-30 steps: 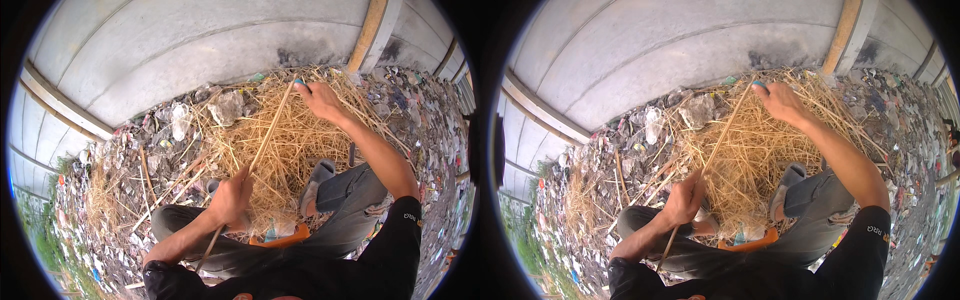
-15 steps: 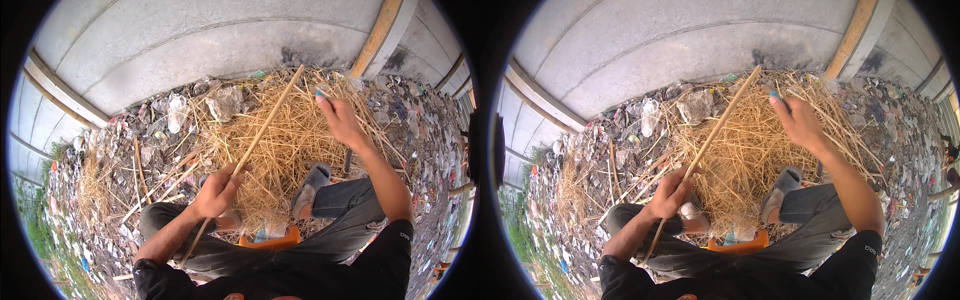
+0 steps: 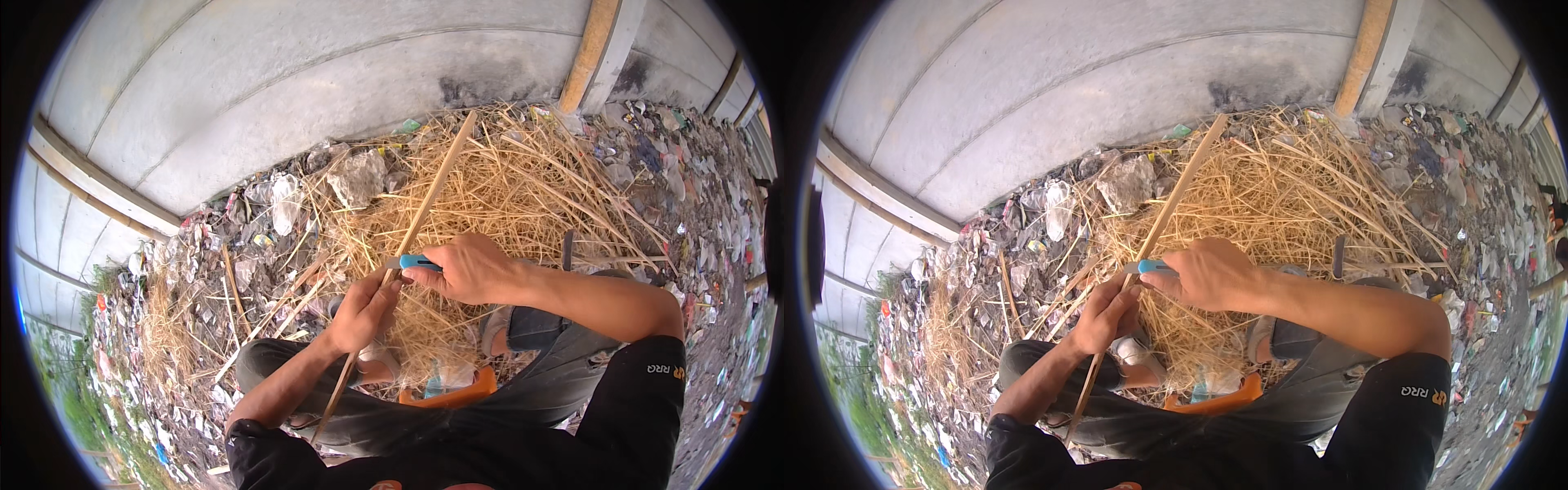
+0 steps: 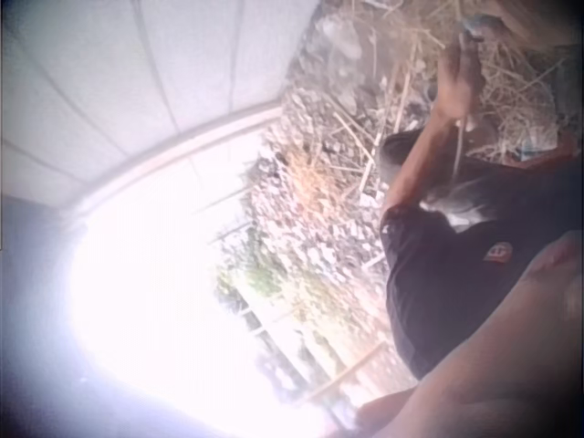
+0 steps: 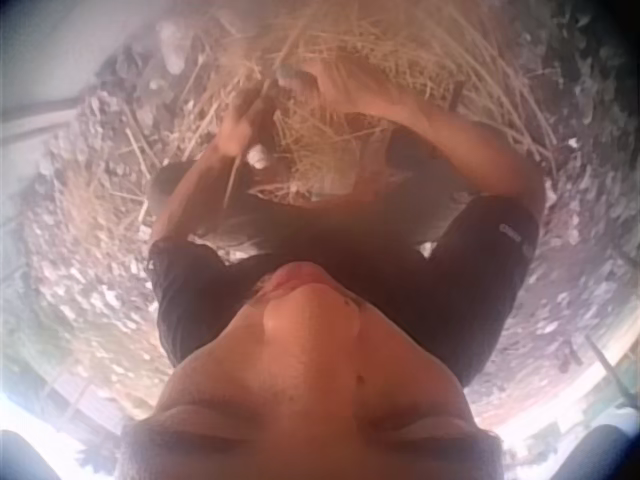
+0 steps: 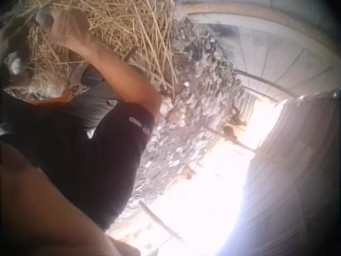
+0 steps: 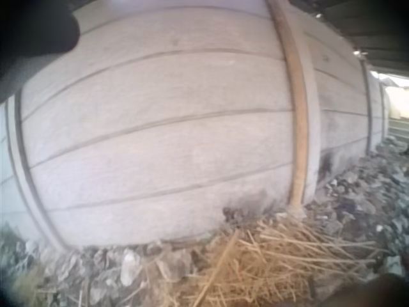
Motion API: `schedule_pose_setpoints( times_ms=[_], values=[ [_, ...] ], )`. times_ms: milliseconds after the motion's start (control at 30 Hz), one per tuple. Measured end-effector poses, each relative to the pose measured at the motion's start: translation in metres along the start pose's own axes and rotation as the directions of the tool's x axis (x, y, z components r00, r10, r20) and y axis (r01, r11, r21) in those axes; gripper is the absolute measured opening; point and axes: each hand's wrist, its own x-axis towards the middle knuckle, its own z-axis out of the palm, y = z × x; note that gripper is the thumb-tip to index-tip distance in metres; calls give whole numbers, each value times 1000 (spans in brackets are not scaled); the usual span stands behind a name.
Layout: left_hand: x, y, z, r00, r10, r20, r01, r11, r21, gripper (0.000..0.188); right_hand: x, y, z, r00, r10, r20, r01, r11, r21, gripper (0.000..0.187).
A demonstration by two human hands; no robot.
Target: The person sits on a pile of straw and debris while using a knife to peel the outer layer off a long bamboo stick. They hold the stick with one hand and scrape the blade along its length to remove the skin, occasionally adjusting their grip.
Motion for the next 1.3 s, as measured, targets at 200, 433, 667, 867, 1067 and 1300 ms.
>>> schedule_pose_setpoints(
  times_ms=[200, 433, 667, 867, 1067, 1300],
  values=[
    [14, 8, 2, 999, 45, -5, -44, 995, 92, 24, 8, 31, 1, 984, -84, -159, 39, 963, -266, 67],
    [-11, -5, 0, 999, 13, 53, -22, 986, 167, 29, 27, 119, -52, 877, 264, -402, -393, 876, -281, 73],
    [-43, -45, -20, 973, 2, 232, -51, 977, 208, 31, -73, 245, -173, 392, 431, -813, -728, 686, 13, 73],
    [-39, -11, -29, 978, -116, 176, 120, 993, -15, 38, -23, 134, -128, 670, 433, -603, -495, 866, 71, 70],
    [-13, -4, -7, 996, 73, -51, -69, 995, 74, 37, 5, 46, -64, 936, 150, -320, -158, 987, 0, 63],
    [4, 3, 7, 980, 174, -97, -162, 980, 116, 32, 5, -5, -19, 996, 91, 4, -91, 993, 69, 67]
  ],
)
